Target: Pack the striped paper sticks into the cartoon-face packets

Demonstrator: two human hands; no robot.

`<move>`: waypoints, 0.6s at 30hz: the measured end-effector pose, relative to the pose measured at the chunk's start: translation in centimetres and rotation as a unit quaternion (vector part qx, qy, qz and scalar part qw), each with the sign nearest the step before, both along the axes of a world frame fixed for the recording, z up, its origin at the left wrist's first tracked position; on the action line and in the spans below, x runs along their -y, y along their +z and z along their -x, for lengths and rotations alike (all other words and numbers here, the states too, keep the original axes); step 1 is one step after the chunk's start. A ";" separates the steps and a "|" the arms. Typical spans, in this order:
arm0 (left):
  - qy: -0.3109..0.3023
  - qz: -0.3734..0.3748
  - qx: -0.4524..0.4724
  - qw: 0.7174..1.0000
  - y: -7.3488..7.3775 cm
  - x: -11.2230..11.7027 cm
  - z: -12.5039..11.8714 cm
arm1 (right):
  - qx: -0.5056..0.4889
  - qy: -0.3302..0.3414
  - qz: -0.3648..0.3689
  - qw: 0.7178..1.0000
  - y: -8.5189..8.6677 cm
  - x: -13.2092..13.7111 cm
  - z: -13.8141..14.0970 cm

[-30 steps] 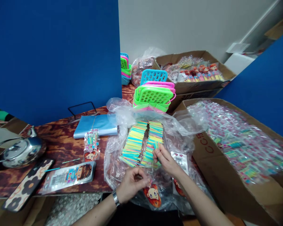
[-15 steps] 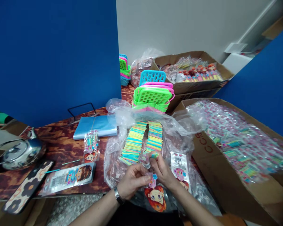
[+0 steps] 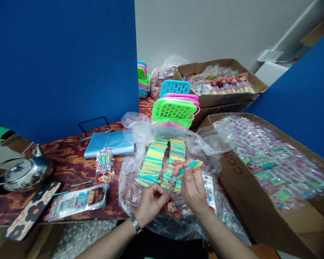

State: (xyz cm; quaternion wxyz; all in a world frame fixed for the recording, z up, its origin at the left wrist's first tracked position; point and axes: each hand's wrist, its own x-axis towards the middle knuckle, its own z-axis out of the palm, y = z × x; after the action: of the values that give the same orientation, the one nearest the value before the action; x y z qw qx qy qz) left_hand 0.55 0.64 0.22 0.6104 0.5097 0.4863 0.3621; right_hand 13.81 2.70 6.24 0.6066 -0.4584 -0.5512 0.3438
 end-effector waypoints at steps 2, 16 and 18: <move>-0.001 -0.004 -0.007 1.000 0.0 0.0 0.0 | -0.031 0.007 0.004 0.999 -0.1 0.0 0.3; 0.009 0.060 0.064 0.996 0.4 0.1 -0.2 | -0.053 -0.016 0.031 0.998 -1.1 0.4 1.2; 0.016 0.050 0.054 0.997 0.5 0.0 -0.2 | -0.048 -0.020 0.037 0.998 -1.3 0.4 1.0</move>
State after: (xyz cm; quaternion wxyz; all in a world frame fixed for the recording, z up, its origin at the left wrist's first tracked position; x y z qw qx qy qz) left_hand 0.77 0.63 0.71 0.6545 0.4507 0.4780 0.3741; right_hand 12.77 2.26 4.94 0.6219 -0.4745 -0.4988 0.3733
